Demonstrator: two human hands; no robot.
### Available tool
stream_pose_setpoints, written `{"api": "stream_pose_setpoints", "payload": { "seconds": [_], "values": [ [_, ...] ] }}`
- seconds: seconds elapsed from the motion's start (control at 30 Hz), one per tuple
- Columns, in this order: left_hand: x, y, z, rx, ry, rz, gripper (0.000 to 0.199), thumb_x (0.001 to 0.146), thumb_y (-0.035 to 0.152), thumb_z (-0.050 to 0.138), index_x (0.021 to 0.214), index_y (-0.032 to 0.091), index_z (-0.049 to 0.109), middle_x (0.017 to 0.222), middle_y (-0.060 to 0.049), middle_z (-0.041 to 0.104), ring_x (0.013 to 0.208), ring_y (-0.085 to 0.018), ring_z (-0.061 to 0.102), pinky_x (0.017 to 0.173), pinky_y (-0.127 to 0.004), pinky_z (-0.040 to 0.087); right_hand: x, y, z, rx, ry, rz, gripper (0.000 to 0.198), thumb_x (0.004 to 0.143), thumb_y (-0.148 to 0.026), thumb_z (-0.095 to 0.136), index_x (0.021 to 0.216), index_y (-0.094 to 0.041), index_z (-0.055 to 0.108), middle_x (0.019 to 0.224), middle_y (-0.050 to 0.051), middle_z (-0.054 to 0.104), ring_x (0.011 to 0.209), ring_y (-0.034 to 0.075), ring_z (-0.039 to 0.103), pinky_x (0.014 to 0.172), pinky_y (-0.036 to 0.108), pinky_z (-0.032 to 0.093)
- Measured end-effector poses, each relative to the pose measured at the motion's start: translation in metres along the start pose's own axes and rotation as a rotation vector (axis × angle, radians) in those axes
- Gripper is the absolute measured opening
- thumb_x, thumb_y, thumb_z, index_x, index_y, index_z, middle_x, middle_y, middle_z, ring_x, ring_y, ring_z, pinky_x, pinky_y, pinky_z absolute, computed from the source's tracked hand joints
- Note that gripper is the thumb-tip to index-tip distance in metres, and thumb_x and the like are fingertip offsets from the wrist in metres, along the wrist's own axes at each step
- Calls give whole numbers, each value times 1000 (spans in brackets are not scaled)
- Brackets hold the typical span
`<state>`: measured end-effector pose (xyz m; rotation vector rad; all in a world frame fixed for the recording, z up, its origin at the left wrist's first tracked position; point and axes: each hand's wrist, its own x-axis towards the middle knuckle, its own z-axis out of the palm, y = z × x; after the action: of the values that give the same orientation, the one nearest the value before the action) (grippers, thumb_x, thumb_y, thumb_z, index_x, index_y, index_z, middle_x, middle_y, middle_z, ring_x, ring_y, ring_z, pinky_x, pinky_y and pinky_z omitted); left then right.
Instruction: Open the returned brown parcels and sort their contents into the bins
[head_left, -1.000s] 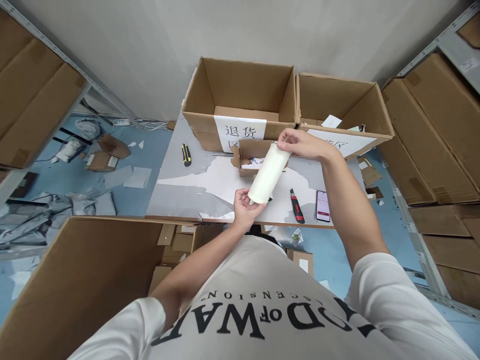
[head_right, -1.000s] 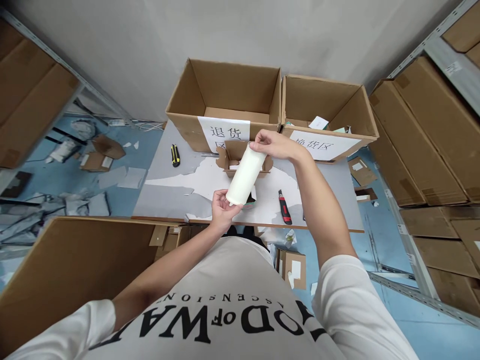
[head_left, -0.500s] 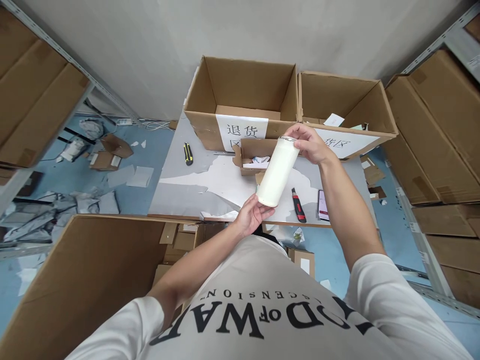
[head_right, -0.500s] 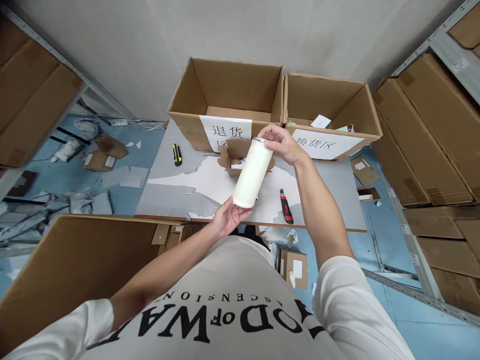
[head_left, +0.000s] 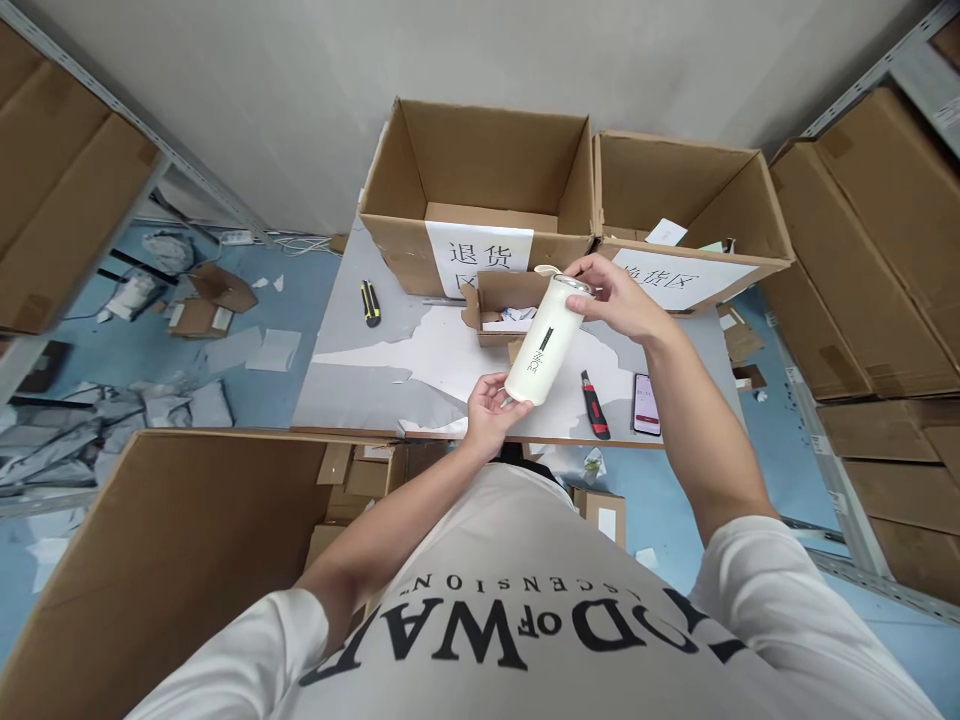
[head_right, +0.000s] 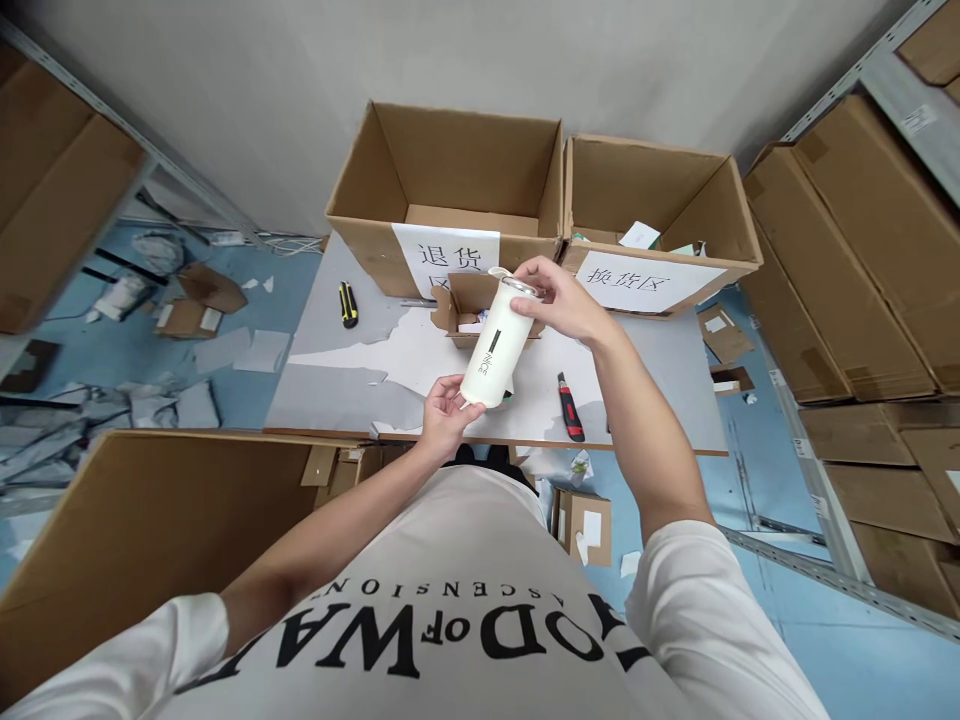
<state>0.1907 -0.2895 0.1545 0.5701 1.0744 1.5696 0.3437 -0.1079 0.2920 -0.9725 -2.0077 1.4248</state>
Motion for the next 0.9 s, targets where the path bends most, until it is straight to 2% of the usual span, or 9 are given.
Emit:
{"api": "stream_pose_setpoints", "payload": {
  "seconds": [0.07, 0.13, 0.2, 0.27, 0.43, 0.57, 0.7, 0.8, 0.9],
  "values": [
    [7, -1, -10, 72, -12, 45, 68, 51, 32, 89, 108, 24, 52, 119, -8, 58, 112, -24, 59, 99, -45, 44, -4, -1, -1, -7, 55, -31, 55, 62, -62, 77, 101, -28, 58, 103, 4, 61, 93, 23, 58, 70, 34, 52],
    [17, -3, -24, 211, 13, 104, 83, 45, 32, 91, 117, 26, 51, 132, -10, 51, 124, -27, 50, 106, -46, 38, -9, 4, -5, -9, 171, -67, 58, 63, -64, 75, 106, -30, 55, 106, 4, 60, 95, 23, 58, 68, 33, 52],
    [28, -9, -36, 371, 31, 131, 99, 38, 31, 94, 126, 25, 48, 141, -13, 43, 133, -32, 42, 111, -49, 31, -18, 16, -6, 3, 285, -89, 62, 65, -67, 72, 112, -32, 51, 110, 4, 57, 95, 23, 58, 65, 31, 51],
    [39, -19, -43, 483, 5, 123, 105, 36, 32, 94, 130, 22, 47, 142, -16, 43, 135, -35, 39, 113, -52, 27, -29, 35, -3, 33, 367, -98, 63, 66, -67, 70, 114, -34, 47, 111, 4, 55, 93, 22, 58, 59, 29, 49],
    [60, -51, -39, 496, -68, 95, 90, 53, 29, 87, 132, 20, 46, 129, -14, 56, 128, -32, 48, 112, -52, 30, -58, 95, 30, 109, 518, -67, 57, 68, -62, 68, 108, -31, 44, 108, 4, 52, 92, 21, 56, 57, 27, 47],
    [64, -63, -38, 437, -72, 51, 76, 58, 21, 80, 127, 20, 48, 130, -13, 56, 125, -28, 51, 108, -47, 36, -76, 125, 51, 175, 623, -18, 51, 70, -58, 67, 106, -32, 42, 108, 3, 50, 93, 20, 55, 59, 28, 48],
    [64, -64, -43, 470, -93, 49, 72, 58, 18, 78, 124, 18, 50, 131, -14, 54, 127, -28, 49, 110, -45, 33, -85, 128, 48, 147, 641, -35, 50, 69, -54, 70, 105, -31, 43, 107, 3, 50, 98, 21, 55, 71, 32, 52],
    [64, -67, -45, 518, -129, 23, 65, 69, 17, 67, 129, 16, 45, 130, -14, 53, 127, -28, 48, 110, -46, 35, -88, 121, 39, 88, 638, -112, 49, 69, -49, 73, 104, -30, 47, 107, 4, 51, 103, 21, 55, 86, 35, 50],
    [63, -73, -45, 664, -167, 30, 60, 75, 14, 55, 134, 14, 40, 133, -16, 49, 129, -27, 46, 112, -47, 33, -90, 116, 35, 43, 629, -189, 47, 69, -45, 75, 104, -27, 49, 104, 4, 52, 100, 20, 56, 91, 35, 47]
  ]
}}
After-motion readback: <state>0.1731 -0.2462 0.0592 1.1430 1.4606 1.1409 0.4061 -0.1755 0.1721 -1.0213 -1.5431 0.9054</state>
